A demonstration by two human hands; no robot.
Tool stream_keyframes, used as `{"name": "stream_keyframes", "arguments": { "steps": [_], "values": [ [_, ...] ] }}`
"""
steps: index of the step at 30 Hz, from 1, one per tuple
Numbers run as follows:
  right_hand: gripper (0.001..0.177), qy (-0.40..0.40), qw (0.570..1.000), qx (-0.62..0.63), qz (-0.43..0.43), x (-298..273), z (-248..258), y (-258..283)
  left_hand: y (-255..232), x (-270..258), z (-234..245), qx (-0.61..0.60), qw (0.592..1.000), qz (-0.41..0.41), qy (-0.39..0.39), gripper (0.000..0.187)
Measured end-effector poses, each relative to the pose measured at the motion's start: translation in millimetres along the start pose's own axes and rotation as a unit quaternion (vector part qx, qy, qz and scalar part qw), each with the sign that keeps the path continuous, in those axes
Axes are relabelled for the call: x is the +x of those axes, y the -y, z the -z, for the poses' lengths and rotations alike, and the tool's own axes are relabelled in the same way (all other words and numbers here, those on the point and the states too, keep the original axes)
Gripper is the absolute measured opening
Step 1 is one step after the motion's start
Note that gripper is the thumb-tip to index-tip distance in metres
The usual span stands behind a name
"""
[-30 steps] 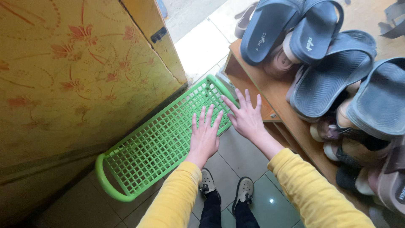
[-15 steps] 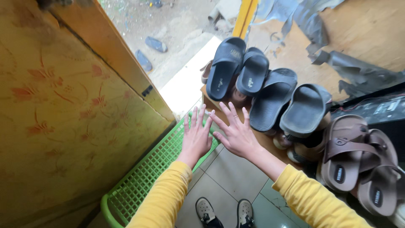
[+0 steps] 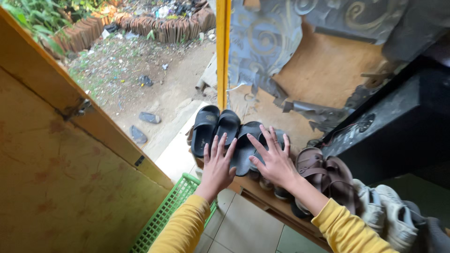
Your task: The person picks up pairs of shoes from a wooden shelf and places them onto a green plastic shoe rack. The person handles multiple pairs of shoes, including sandals, sneakers, and slip-ons, moving them one at a time from the shelf to the rack.
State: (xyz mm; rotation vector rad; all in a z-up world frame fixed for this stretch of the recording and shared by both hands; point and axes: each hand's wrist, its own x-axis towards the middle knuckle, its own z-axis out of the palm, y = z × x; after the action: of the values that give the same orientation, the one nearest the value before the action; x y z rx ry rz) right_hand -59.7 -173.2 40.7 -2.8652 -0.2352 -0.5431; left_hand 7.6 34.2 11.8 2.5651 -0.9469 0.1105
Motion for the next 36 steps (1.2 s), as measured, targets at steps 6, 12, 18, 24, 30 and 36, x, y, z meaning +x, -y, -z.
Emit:
{"name": "stream_keyframes", "arguments": {
  "steps": [6,12,18,24,30,36],
  "values": [
    [0.062,-0.001,0.996,-0.022,-0.082,-55,73,-60,-89,12,-1,-0.032,0.998,-0.045,0.015,0.101],
    [0.062,-0.008,0.985,-0.039,-0.165,-148,124,-125,-174,13,-26,-0.063,0.993,-0.093,0.042,0.098],
    [0.062,0.004,0.965,-0.059,-0.257,-260,151,-180,-244,13,-57,-0.071,0.985,-0.148,0.058,0.097],
    [0.063,0.005,0.943,-0.065,-0.328,-368,159,-214,-295,1,-91,-0.068,0.98,-0.169,0.083,0.097],
    [0.062,0.064,0.896,-0.051,-0.436,-462,134,-202,-334,-31,-116,-0.109,0.97,-0.169,0.134,0.1],
    [0.065,0.09,0.856,-0.025,-0.509,-506,109,-161,-351,-66,-133,-0.106,0.962,-0.171,0.187,0.099]
  ]
}}
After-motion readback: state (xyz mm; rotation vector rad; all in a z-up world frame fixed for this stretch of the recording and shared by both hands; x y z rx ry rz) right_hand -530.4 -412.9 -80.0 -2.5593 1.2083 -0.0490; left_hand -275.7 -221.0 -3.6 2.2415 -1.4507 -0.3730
